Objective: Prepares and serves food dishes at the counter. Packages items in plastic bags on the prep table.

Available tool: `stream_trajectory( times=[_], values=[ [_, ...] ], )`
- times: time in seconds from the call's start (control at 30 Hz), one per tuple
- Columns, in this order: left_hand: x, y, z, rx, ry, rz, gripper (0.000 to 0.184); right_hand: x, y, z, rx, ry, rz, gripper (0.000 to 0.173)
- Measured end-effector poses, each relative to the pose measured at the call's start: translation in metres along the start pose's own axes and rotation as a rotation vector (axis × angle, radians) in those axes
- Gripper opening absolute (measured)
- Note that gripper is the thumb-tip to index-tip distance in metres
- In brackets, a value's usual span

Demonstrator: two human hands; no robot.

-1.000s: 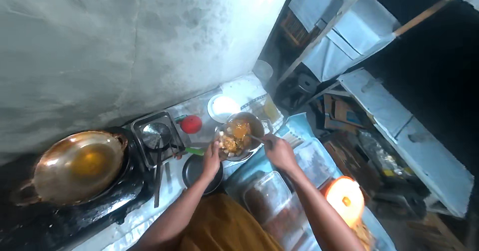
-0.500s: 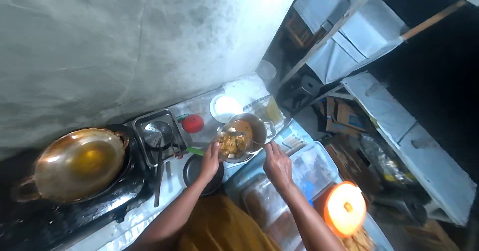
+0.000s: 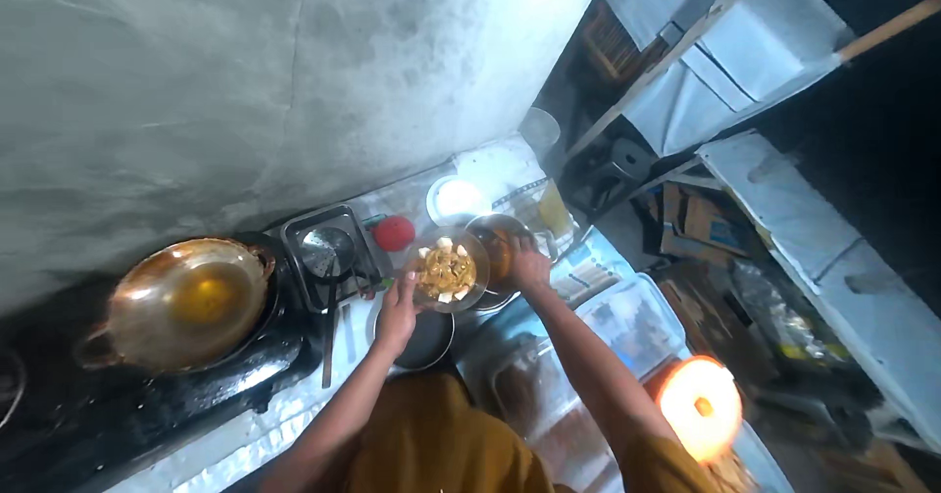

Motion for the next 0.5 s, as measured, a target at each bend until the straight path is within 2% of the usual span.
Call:
stream_trajectory(
  times=[0.2, 0.27, 0.4, 0.5],
  values=[
    [0.024, -0.010, 0.007, 0.023, -0.027, -0.057, 0.047, -0.015, 0.005, 0.004, -0.088, 0.054, 0.172, 0.060],
    [0.030, -0.013, 0.017, 0.016, -0.048, -0.073, 0.048, -0.011, -0.002, 0.006, -0.120, 0.110, 0.224, 0.059],
    [0.037, -0.021, 0.031, 0.042, -0.047, -0.114, 0.048, -0.005, -0.012, 0.010, -0.188, 0.171, 0.304, 0.044],
    [0.040, -0.024, 0.038, 0.053, -0.022, -0.125, 0.048, -0.002, -0.019, 0.007, -0.199, 0.167, 0.288, 0.045]
  ],
)
Point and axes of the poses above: each hand's wrist, its own y-axis towards the middle knuckle, its own x-axis out of the back of the hand, z = x × y, the point moved 2 cm from there along y, towards the middle knuckle, and after that the axes turned 12 degrees about y, right-handed, at the moved point
